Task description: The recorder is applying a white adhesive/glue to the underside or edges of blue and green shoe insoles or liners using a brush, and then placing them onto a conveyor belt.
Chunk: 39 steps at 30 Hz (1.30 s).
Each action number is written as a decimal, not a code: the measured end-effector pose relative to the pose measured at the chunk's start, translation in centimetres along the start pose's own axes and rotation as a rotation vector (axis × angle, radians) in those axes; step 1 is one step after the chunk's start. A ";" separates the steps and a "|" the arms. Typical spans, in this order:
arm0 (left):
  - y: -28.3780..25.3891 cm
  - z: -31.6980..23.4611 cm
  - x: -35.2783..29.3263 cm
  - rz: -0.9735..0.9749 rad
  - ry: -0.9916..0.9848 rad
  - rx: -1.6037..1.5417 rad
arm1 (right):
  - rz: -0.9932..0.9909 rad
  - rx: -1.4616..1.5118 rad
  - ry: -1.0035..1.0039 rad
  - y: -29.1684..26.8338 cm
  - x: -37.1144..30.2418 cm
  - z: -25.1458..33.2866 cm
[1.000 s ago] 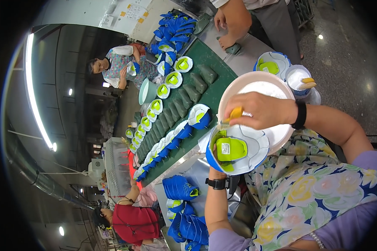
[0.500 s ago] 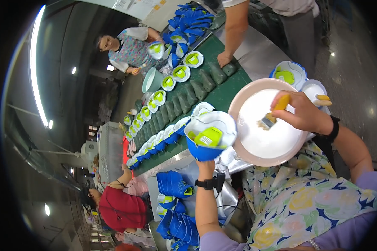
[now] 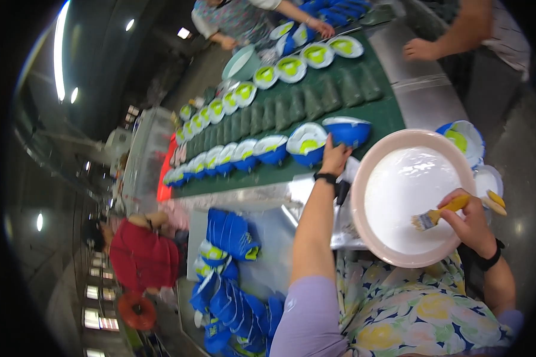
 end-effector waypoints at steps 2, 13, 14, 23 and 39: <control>-1.9 -0.1 2.3 -0.222 0.017 0.235 | 0.049 0.040 0.022 1.6 0.6 3.9; -30.4 -2.0 -24.7 -0.139 -0.200 2.044 | 0.054 0.029 0.146 -1.4 -0.9 -0.6; -28.8 -2.1 -26.6 -0.024 -0.293 2.175 | 0.019 -0.012 0.114 -1.8 -0.9 -0.7; -29.3 -3.9 -31.6 -0.509 0.425 1.933 | 0.291 -0.028 -0.127 5.8 3.3 -0.4; -7.4 -10.0 -27.3 0.382 0.137 0.051 | 0.152 -0.198 -0.465 -1.2 4.5 3.3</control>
Point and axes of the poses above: each hand's wrist, its own x-axis towards the middle knuckle, its own y-axis out of the palm, z = x × y, the point moved 1 cm from there along x, towards the middle knuckle, and after that the axes turned 13 degrees about x, right-handed, at the moved point
